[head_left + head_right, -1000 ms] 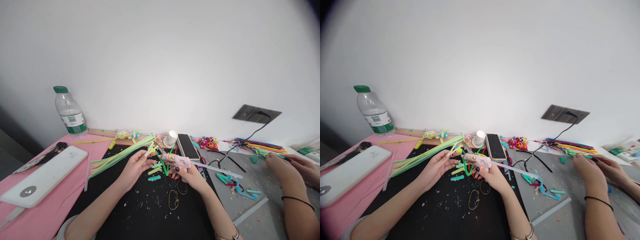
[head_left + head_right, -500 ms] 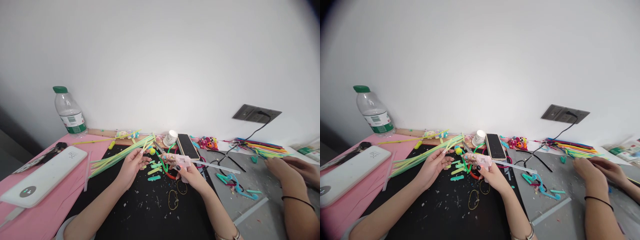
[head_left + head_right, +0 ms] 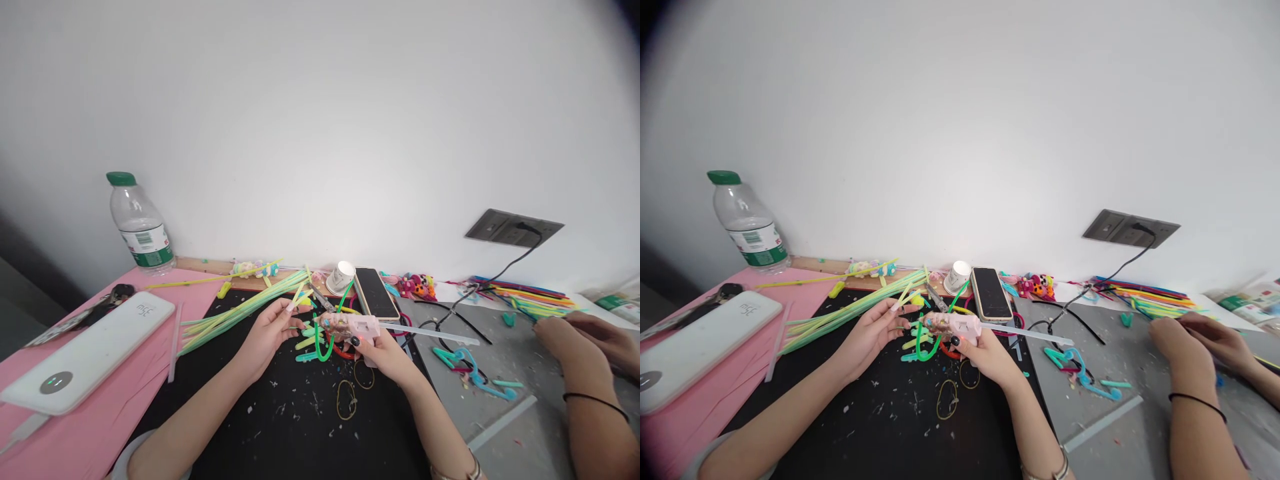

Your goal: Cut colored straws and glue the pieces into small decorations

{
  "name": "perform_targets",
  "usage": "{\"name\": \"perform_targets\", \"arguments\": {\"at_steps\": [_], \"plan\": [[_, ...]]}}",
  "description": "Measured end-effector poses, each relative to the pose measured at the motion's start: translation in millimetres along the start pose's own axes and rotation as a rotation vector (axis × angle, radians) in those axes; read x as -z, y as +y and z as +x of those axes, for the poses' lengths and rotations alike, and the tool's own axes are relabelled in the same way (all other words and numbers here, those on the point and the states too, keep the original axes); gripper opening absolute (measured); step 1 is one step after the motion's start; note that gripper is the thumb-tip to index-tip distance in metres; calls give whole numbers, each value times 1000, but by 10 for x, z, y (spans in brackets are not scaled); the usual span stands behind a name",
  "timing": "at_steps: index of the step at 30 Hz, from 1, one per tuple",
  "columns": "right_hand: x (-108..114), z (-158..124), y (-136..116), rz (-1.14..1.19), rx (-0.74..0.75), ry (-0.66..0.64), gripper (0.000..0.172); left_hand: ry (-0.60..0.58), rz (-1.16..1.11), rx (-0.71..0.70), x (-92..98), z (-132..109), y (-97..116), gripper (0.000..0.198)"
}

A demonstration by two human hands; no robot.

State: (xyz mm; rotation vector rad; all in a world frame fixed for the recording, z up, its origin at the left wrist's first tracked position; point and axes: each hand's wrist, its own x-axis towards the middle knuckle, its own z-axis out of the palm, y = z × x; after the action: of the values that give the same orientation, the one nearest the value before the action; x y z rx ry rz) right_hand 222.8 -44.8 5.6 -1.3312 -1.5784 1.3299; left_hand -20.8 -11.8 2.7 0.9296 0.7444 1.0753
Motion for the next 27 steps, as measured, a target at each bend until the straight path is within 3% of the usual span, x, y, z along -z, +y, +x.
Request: {"name": "perform_targets", "arguments": {"at_steps": [7, 17, 23, 27], "plan": [[-23, -13, -104, 49, 74, -94, 48, -86, 47, -9, -30, -7, -11, 21], [-32, -13, -112, 6, 72, -62, 43, -70, 130, -43, 8, 15, -66, 24], [-21, -9, -65, -1, 56, -20, 46, 32, 189, -34, 25, 35, -62, 26], [4, 7, -49, 1, 121, 63, 48, 161, 453, -128, 117, 60, -47, 28]]}}
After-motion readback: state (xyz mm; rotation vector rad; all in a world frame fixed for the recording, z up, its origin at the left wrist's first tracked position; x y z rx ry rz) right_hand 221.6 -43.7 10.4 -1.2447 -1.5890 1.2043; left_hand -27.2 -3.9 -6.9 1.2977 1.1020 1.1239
